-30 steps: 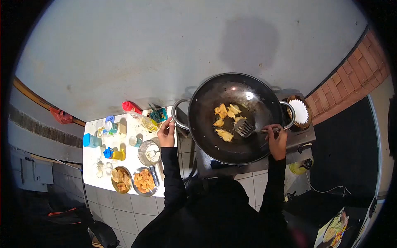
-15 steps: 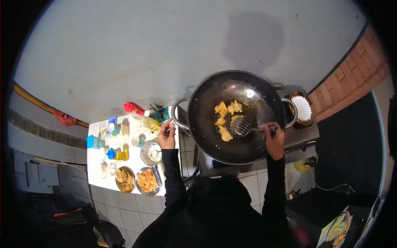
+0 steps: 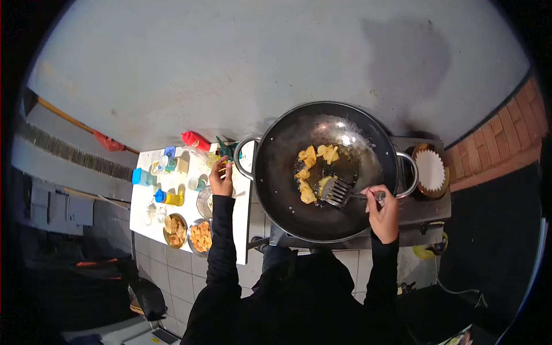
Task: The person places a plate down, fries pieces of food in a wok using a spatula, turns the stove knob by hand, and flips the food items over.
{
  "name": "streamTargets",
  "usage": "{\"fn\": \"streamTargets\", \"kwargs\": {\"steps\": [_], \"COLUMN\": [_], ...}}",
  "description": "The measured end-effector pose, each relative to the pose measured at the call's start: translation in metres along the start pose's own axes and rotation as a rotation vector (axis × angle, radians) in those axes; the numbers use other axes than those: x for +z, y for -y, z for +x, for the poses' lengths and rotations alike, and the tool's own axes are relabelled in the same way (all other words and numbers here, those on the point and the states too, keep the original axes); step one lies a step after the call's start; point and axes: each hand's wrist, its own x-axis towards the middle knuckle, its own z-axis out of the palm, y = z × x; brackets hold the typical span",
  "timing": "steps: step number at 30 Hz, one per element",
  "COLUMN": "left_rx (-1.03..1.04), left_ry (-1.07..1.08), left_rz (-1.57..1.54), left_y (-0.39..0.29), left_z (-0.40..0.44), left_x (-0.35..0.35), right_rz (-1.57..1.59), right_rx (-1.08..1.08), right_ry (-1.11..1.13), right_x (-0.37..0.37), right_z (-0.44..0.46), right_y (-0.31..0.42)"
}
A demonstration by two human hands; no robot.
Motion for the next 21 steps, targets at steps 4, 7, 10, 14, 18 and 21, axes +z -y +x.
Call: {"fn": "streamTargets", "kwargs": {"steps": [4, 7, 10, 14, 18, 21], "left_rx": [0.019, 0.0, -0.012, -0.021, -0.026, -0.024], "left_ry": [0.01, -0.003, -0.017, -0.001, 0.038, 0.058], "left_rz": [0.132, 0.148, 0.173, 0.181, 0.18, 0.083], "left_y": [0.002, 0.0, 0.002, -0.004, -0.011, 0.0], "left_z": [-0.001, -0.002, 0.002, 0.006, 0.011, 0.015], "left_x": [0.002, 0.009, 0.011, 0.008, 0.008, 0.009], "right_rz": [0.042, -0.013, -0.004, -0.001, -0.036, -0.033], "right_rx": [0.089, 0.063, -0.043, 0.066, 0.035, -0.061], "right_ry": [-0.031, 0.046, 0.123, 0.073, 0.063, 0.156], "right_x": [-0.011, -0.001, -0.008, -0.026, 0.0, 0.008], "right_z": [0.02, 0.027, 0.023, 0.03, 0.035, 0.027], "right_y": [0.003, 0.002, -0.006, 0.006, -0.003, 0.0]}}
